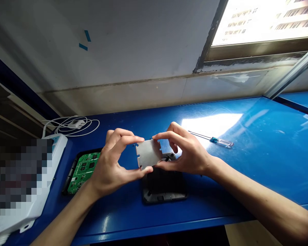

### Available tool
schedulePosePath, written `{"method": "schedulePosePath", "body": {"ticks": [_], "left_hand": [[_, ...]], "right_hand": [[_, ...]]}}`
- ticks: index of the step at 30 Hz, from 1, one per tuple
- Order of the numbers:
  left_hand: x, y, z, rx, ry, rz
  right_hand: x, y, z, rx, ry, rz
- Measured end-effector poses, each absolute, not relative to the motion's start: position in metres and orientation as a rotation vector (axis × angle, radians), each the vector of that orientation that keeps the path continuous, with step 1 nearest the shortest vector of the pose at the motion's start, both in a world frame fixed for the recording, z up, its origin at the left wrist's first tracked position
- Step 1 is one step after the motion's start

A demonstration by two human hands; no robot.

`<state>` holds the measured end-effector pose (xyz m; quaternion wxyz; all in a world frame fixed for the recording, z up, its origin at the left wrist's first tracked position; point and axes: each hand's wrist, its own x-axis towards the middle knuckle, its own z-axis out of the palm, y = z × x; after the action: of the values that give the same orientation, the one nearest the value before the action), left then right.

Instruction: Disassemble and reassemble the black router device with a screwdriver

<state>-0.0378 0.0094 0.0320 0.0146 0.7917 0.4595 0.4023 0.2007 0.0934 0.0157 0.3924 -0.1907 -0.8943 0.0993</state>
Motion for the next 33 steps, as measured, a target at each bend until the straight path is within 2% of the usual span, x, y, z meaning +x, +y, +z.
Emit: {"method": "schedulePosePath", "body": {"ticks": [33], "left_hand": [[-0.037,0.013,0.028,2.630,1.502,1.051]], "right_hand": [[0.195,0.080,0.024,-0.375,-2.158,0.213]]}}
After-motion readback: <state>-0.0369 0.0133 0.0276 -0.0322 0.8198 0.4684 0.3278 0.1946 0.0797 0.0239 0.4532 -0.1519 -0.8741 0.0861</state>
